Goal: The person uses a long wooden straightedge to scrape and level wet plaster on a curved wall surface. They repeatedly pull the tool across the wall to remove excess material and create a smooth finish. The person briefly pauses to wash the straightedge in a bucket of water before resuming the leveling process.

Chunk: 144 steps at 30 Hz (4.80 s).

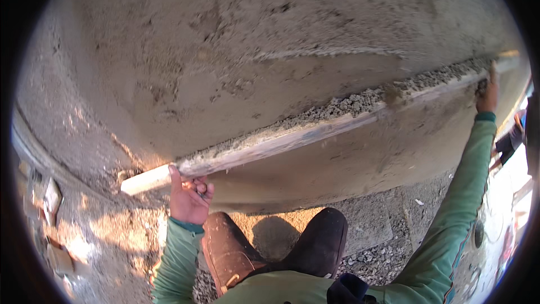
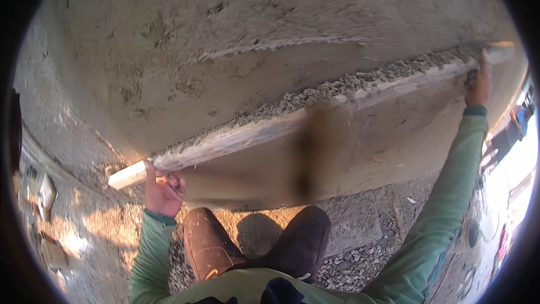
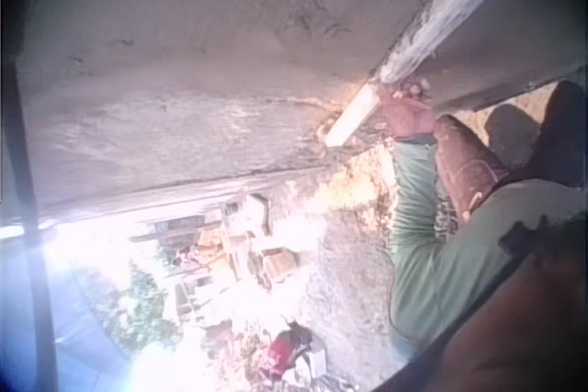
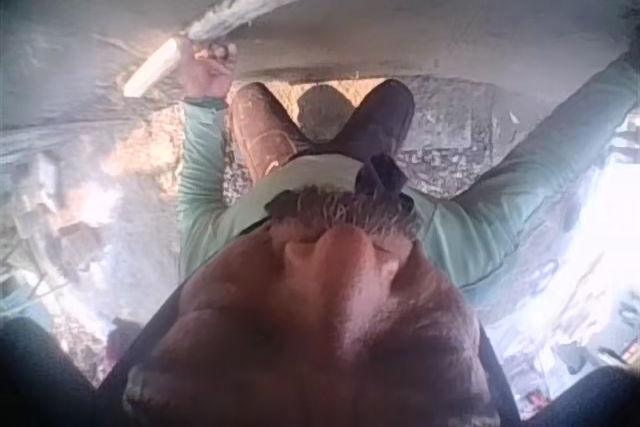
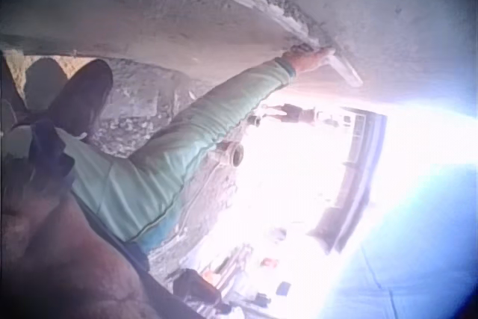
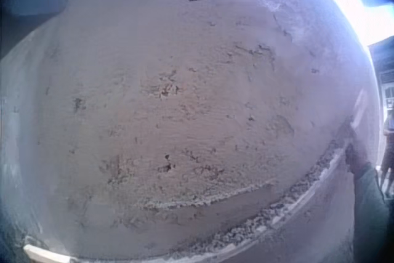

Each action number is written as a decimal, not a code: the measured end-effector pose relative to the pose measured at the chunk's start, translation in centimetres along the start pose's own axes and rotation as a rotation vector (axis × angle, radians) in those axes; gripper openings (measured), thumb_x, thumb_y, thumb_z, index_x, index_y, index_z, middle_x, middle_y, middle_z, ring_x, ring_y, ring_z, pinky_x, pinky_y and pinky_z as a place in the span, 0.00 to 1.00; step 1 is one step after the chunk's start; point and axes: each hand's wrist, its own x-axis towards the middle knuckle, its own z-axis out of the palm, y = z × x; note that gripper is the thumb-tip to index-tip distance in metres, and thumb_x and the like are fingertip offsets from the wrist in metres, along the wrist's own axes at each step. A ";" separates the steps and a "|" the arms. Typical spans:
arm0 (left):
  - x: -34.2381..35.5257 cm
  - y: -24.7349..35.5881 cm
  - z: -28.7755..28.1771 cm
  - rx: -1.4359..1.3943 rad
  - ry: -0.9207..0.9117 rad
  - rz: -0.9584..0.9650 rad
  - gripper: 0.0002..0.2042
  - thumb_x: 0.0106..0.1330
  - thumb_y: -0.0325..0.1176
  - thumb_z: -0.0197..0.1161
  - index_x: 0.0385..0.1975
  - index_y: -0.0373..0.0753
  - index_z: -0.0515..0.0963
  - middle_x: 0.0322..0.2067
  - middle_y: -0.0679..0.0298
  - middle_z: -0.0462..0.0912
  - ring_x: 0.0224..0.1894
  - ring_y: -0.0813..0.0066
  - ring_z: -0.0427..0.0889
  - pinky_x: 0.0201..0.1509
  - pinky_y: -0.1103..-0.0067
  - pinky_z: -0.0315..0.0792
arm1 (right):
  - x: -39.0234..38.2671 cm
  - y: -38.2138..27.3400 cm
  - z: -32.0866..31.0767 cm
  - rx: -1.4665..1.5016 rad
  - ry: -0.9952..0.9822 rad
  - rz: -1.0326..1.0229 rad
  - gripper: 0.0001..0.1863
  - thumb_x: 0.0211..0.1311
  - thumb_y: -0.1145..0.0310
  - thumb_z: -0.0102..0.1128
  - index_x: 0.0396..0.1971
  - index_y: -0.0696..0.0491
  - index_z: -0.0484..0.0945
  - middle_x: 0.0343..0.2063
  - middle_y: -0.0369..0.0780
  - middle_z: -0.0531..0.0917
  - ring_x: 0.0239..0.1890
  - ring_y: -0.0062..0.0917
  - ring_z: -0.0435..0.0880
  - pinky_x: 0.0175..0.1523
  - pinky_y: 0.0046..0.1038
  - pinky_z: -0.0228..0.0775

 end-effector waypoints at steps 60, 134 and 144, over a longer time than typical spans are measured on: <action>5.3 -4.0 -14.1 -0.023 0.151 -0.063 0.26 0.55 0.61 0.66 0.46 0.50 0.78 0.42 0.68 0.83 0.31 0.80 0.79 0.29 0.82 0.76 | -12.5 2.6 5.6 -0.120 0.133 -0.261 0.41 0.64 0.62 0.60 0.68 0.69 0.49 0.52 0.48 0.78 0.51 0.25 0.77 0.54 0.25 0.71; 3.3 7.9 -7.2 0.492 0.166 0.890 0.14 0.69 0.42 0.62 0.40 0.37 0.73 0.26 0.71 0.75 0.23 0.87 0.73 0.25 0.87 0.74 | -39.2 21.4 4.1 -0.007 0.291 0.878 0.24 0.62 0.46 0.57 0.47 0.48 0.65 0.17 0.32 0.61 0.15 0.17 0.60 0.20 0.22 0.56; 1.6 26.7 0.5 0.618 0.180 1.158 0.17 0.67 0.50 0.62 0.29 0.42 0.73 0.23 0.71 0.73 0.21 0.84 0.72 0.23 0.83 0.75 | -46.1 11.4 12.1 0.304 -0.023 0.932 0.26 0.64 0.40 0.56 0.43 0.51 0.71 0.22 0.32 0.65 0.18 0.15 0.60 0.26 0.22 0.58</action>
